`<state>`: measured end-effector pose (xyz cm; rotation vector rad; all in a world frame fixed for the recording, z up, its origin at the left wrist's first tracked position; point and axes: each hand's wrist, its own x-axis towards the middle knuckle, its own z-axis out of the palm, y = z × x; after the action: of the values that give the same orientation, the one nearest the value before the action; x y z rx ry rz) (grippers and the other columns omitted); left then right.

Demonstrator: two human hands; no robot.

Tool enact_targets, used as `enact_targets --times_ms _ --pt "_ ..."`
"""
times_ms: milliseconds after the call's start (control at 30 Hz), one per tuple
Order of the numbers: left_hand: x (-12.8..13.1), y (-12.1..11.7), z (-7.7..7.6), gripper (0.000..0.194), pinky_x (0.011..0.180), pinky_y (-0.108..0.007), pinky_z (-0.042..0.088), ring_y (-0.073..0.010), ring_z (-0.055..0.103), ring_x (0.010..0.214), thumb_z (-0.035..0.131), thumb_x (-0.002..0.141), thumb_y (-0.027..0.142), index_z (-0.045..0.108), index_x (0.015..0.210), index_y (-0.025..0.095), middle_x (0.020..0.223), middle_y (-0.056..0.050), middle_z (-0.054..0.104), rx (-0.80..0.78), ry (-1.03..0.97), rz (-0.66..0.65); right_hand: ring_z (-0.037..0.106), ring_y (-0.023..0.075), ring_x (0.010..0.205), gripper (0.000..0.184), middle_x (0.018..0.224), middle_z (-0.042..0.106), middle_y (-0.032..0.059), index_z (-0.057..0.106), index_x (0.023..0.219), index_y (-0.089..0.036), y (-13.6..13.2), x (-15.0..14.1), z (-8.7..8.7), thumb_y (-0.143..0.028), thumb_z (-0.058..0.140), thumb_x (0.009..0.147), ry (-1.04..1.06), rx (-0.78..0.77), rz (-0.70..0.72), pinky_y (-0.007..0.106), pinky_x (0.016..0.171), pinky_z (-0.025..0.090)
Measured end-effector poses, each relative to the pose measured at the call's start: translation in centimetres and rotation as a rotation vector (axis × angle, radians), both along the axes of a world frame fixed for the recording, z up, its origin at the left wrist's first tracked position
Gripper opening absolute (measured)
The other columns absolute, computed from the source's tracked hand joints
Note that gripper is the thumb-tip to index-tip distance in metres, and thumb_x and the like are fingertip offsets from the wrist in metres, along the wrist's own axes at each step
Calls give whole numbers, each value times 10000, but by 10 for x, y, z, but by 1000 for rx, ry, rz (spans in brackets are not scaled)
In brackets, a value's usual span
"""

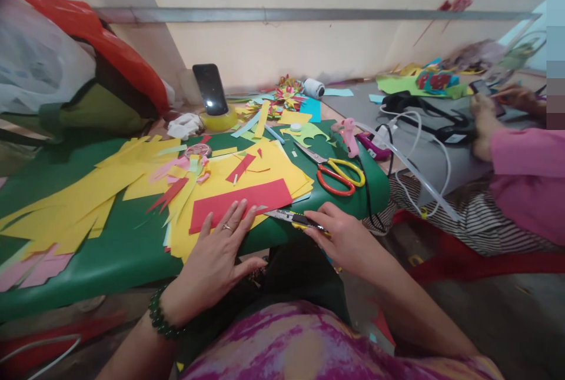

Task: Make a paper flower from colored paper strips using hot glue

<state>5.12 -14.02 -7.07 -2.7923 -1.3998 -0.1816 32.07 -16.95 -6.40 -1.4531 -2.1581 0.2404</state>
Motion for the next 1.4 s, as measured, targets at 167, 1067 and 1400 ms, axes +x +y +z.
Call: enact_targets --times_ms 167,1067,1400 --pt "-12 -2 -3 910 1159 -584 268 -317 306 1471 331 853 779 303 1547 191 1579 -131 361 8 25 -13 661 164 747 311 877 633 70 691 1150 -184 1 -1 -3 -340 475 989 -34 29 8 274 684 559" --pt "-10 -2 -3 1017 1157 -595 264 -329 323 1462 364 767 851 310 1543 195 1582 -138 352 -8 7 -3 656 153 719 282 874 625 68 686 1132 -160 0 -15 -3 -286 481 985 -67 52 57 271 668 558" --pt "-34 -5 -4 993 1168 -586 237 -326 344 1451 343 803 832 301 1546 175 1555 -152 402 15 -11 20 652 157 708 291 854 621 69 680 1132 -153 -1 -18 -4 -303 478 986 -74 113 40 266 646 552"
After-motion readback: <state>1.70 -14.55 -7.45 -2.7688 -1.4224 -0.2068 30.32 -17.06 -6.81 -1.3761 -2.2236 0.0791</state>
